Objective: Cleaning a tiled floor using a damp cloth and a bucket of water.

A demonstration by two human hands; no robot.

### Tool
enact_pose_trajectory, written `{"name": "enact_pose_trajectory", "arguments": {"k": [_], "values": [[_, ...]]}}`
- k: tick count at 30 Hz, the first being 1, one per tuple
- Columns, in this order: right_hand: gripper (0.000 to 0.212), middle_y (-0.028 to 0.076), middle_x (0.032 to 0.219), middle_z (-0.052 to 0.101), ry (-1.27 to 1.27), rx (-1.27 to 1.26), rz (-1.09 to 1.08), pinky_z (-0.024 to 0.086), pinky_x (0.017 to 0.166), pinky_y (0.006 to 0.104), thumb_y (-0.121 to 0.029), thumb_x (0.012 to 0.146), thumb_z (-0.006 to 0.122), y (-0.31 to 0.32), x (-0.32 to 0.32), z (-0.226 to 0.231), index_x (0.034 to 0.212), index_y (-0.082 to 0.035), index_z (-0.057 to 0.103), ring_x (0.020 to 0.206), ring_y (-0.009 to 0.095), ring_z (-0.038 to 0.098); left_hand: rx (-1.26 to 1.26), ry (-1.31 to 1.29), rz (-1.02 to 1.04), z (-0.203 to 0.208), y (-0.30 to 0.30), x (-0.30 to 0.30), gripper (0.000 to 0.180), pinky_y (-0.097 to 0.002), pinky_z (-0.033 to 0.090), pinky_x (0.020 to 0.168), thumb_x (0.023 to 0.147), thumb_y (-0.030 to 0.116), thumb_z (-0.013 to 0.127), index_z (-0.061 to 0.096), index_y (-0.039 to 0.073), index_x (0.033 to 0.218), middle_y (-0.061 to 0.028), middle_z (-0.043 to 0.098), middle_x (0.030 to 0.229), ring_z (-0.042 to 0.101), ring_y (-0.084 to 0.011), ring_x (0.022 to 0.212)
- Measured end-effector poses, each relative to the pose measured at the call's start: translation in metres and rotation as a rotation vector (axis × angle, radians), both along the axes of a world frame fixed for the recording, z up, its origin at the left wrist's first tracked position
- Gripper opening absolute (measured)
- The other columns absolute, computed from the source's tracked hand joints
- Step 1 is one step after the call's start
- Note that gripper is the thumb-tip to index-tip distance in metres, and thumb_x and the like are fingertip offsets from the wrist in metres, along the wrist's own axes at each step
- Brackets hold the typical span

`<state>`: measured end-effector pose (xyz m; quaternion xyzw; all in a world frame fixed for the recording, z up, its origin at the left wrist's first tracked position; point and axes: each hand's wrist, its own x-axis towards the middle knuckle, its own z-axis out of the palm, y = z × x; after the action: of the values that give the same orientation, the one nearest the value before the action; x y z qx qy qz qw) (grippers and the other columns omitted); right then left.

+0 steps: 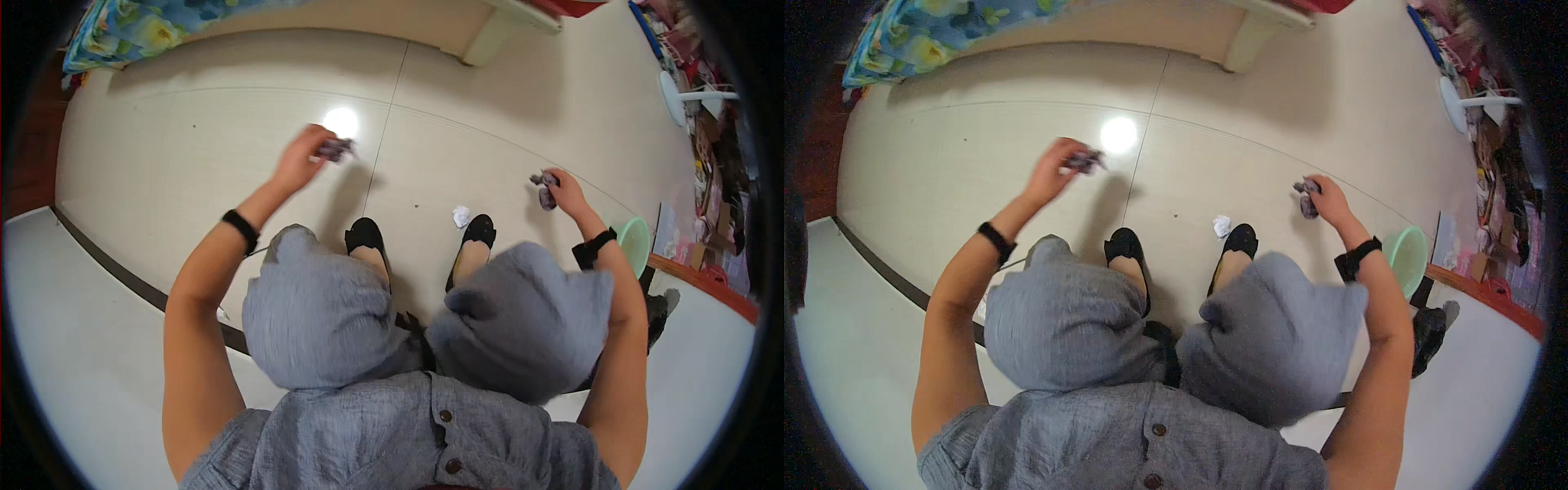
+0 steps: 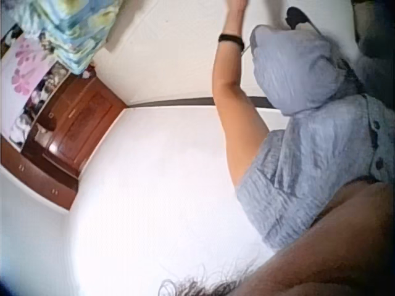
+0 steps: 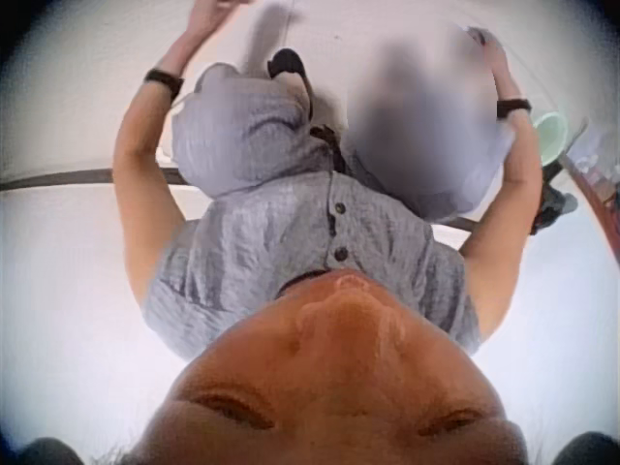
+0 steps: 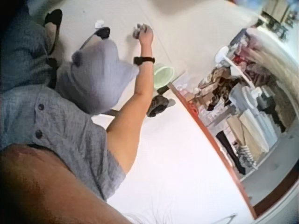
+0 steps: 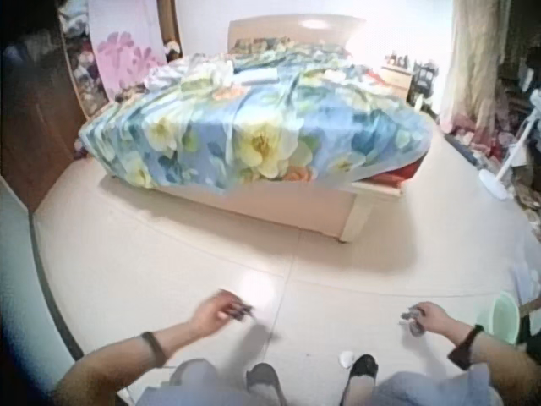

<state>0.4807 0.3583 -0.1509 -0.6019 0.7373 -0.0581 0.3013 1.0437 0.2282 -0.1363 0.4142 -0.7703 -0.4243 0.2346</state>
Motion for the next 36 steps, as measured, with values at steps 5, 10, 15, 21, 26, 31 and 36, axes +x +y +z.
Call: {"name": "enact_pose_trajectory", "arguments": {"k": [5, 10, 15, 21, 26, 31, 36], "values": [[0.036, 0.015, 0.113, 0.058, -0.048, -0.065, 0.106, 0.044, 0.089, 0.0352, -0.007, 0.081, 0.050, -0.079, 0.033, -0.044, 0.117, -0.006, 0.056, 0.102, 0.030, 0.057, -0.251, -0.078, -0.762, -0.102, 0.043, -0.113, 0.034, -0.0371, 0.047, 0.088, 0.077, 0.003, 0.057, 0.055, 0.004, 0.111, -0.0167, 0.051, 0.114, 0.052, -0.0335, 0.105], [0.038, 0.014, 0.112, 0.059, -0.262, -0.073, 0.012, 0.043, 0.089, 0.0332, -0.007, 0.081, 0.050, -0.089, 0.065, -0.078, 0.119, -0.006, 0.054, 0.100, 0.027, 0.057, -0.491, 0.097, -0.915, -0.192, 0.110, -0.163, 0.033, -0.0388, 0.038, 0.102, 0.087, 0.011, 0.049, 0.052, 0.003, 0.119, -0.0125, 0.046, 0.131, 0.050, -0.0270, 0.114], [0.038, 0.013, 0.105, 0.062, -0.298, 0.025, -0.071, 0.045, 0.086, 0.0314, -0.004, 0.081, 0.051, -0.072, 0.059, -0.087, 0.118, -0.006, 0.055, 0.096, 0.023, 0.059, -0.318, -0.178, -0.676, -0.192, 0.010, -0.123, 0.033, -0.0376, 0.032, 0.107, 0.091, 0.011, 0.045, 0.053, 0.007, 0.122, -0.0095, 0.045, 0.137, 0.044, -0.0230, 0.124], [0.036, 0.007, 0.103, 0.061, -0.468, 0.013, -0.350, 0.048, 0.079, 0.0252, 0.000, 0.085, 0.049, -0.081, 0.035, -0.090, 0.120, -0.004, 0.055, 0.090, 0.014, 0.059, -0.264, -0.648, 0.420, -0.152, -0.146, 0.084, 0.022, -0.0375, 0.044, 0.090, 0.084, 0.013, 0.054, 0.066, 0.004, 0.100, -0.0134, 0.064, 0.105, 0.059, -0.0276, 0.100], [0.036, 0.006, 0.105, 0.060, -0.620, -0.029, -0.445, 0.048, 0.080, 0.0259, -0.001, 0.086, 0.048, -0.085, 0.036, -0.093, 0.121, -0.002, 0.054, 0.091, 0.014, 0.059, -0.388, -0.415, 0.670, -0.131, -0.127, 0.088, 0.031, -0.0379, 0.048, 0.084, 0.078, -0.004, 0.049, 0.064, 0.003, 0.105, -0.0163, 0.065, 0.102, 0.062, -0.0260, 0.098], [0.034, 0.009, 0.103, 0.061, -0.580, 0.002, -0.509, 0.048, 0.079, 0.0264, -0.004, 0.086, 0.053, -0.082, 0.040, -0.089, 0.120, -0.003, 0.056, 0.088, 0.015, 0.059, -0.392, -0.121, -0.324, -0.116, -0.036, -0.111, 0.041, -0.0367, 0.043, 0.097, 0.084, 0.003, 0.049, 0.051, 0.012, 0.124, -0.0087, 0.052, 0.126, 0.048, -0.0265, 0.117], [0.034, 0.007, 0.100, 0.062, -0.561, 0.010, -0.474, 0.047, 0.079, 0.0256, -0.003, 0.085, 0.052, -0.083, 0.046, -0.086, 0.119, -0.003, 0.057, 0.087, 0.014, 0.059, -0.532, -0.023, -0.928, -0.157, 0.013, -0.203, 0.033, -0.0373, 0.038, 0.102, 0.089, 0.011, 0.047, 0.050, 0.003, 0.120, -0.0141, 0.051, 0.124, 0.046, -0.0261, 0.119]]}}
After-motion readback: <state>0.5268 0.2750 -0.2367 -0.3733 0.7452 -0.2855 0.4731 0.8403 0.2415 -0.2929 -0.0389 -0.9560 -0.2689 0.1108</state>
